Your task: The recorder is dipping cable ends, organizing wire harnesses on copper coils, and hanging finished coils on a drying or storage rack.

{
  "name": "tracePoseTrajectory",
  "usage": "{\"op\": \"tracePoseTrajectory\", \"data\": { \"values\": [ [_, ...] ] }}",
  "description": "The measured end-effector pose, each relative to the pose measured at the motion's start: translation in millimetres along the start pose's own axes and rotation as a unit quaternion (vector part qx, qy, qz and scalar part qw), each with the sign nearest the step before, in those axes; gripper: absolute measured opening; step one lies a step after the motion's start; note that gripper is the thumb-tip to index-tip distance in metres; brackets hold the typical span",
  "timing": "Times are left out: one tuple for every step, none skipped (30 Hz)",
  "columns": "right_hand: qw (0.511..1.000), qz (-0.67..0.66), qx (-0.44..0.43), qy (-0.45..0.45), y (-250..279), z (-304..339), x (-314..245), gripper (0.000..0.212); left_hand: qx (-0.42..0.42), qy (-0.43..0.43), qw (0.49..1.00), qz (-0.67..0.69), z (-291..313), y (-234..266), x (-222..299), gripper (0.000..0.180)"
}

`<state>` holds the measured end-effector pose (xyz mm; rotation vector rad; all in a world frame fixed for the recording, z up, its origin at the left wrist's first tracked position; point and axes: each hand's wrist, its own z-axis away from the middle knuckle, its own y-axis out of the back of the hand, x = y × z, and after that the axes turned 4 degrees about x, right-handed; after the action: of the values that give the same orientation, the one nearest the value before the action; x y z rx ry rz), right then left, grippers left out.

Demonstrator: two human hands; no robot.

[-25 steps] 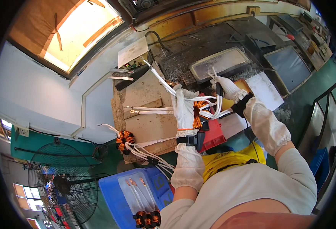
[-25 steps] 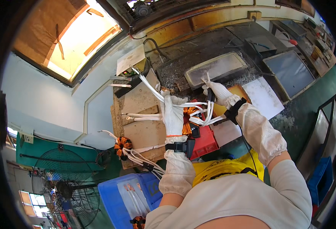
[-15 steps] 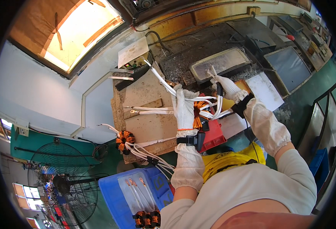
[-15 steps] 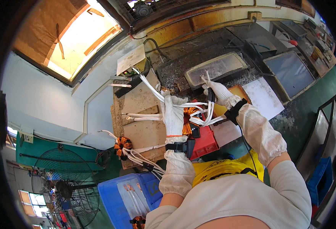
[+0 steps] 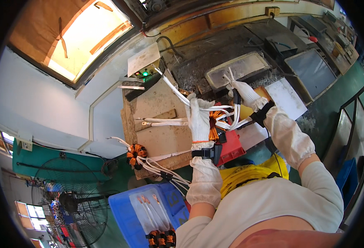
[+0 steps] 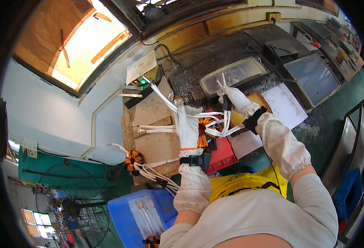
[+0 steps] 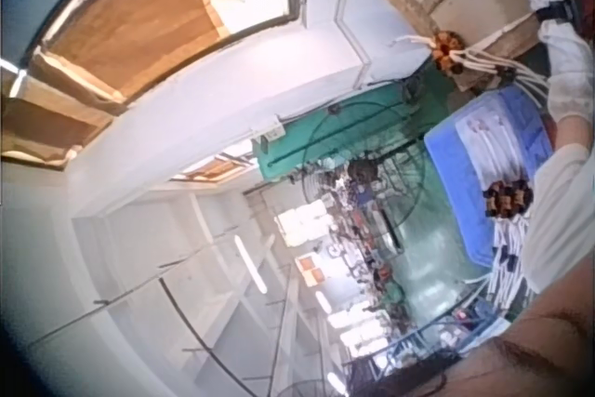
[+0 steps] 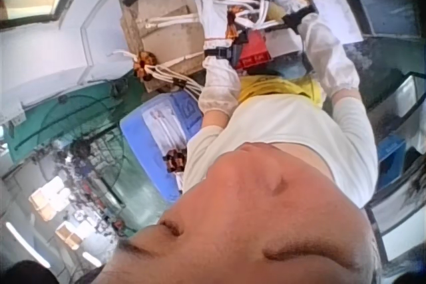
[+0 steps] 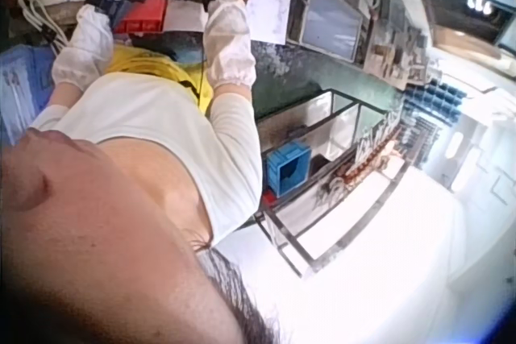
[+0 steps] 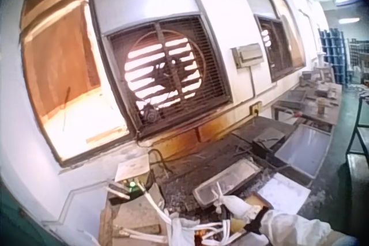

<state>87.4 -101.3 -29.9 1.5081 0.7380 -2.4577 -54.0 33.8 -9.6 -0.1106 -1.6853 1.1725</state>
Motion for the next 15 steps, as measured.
{"op": "tracePoseTrajectory", "data": {
  "values": [
    [1.000,-0.001,0.000,0.001,-2.1,1.2,-1.8,0.027,0.006,0.006,1.000,0.002,-0.8,0.7,0.2,0.026],
    [1.000,-0.007,0.005,0.010,-4.6,4.3,-2.3,0.028,0.006,0.006,1.000,0.002,-0.5,0.7,0.5,0.026],
    [1.000,-0.013,0.009,0.018,-6.1,6.2,-2.3,0.029,0.002,-0.005,1.000,-0.003,-0.4,0.8,1.1,0.026],
    [1.000,-0.013,0.009,0.018,-5.4,6.1,-2.1,0.029,-0.002,-0.016,1.000,-0.008,-0.1,1.2,1.5,0.026],
    [1.000,0.003,-0.005,0.024,-3.0,6.6,-4.6,0.030,-0.005,-0.015,1.000,-0.008,-1.1,1.3,0.4,0.026],
    [0.999,0.019,-0.018,0.029,-1.3,7.0,-6.5,0.030,-0.006,-0.009,1.000,0.002,-2.4,3.0,-1.3,0.026],
    [0.999,0.018,-0.017,0.031,-1.6,6.8,-7.2,0.030,-0.008,-0.003,1.000,0.012,-3.2,3.6,-2.3,0.026],
    [0.999,0.019,-0.015,0.049,-5.0,8.0,-7.7,0.031,-0.008,-0.002,1.000,0.012,-2.5,3.0,-2.1,0.026],
    [0.997,0.019,-0.013,0.067,-6.7,8.7,-8.0,0.031,-0.012,-0.009,1.000,0.008,-1.4,1.7,-1.3,0.026],
    [0.998,0.018,-0.013,0.067,-5.6,7.7,-7.5,0.031,-0.016,-0.015,1.000,0.004,-0.9,0.9,-1.2,0.026],
    [0.997,0.042,-0.009,0.062,-5.6,6.5,-7.0,0.032,-0.017,-0.015,1.000,0.003,-1.7,2.2,-1.4,0.026],
    [0.996,0.065,-0.006,0.058,-5.5,5.6,-6.2,0.034,-0.017,-0.006,1.000,0.010,-3.1,3.9,-2.2,0.026],
    [0.996,0.064,-0.005,0.058,-4.7,5.6,-5.1,0.034,-0.017,0.002,1.000,0.018,-4.0,4.9,-2.6,0.026],
    [0.996,0.072,-0.005,0.052,-4.2,7.8,-6.4,0.034,-0.016,0.002,1.000,0.018,-4.0,4.9,-2.7,0.026],
    [0.996,0.081,-0.004,0.046,-3.6,9.6,-8.1,0.035,-0.012,-0.002,1.000,0.009,-4.2,5.1,-2.3,0.026]
  ]
}}
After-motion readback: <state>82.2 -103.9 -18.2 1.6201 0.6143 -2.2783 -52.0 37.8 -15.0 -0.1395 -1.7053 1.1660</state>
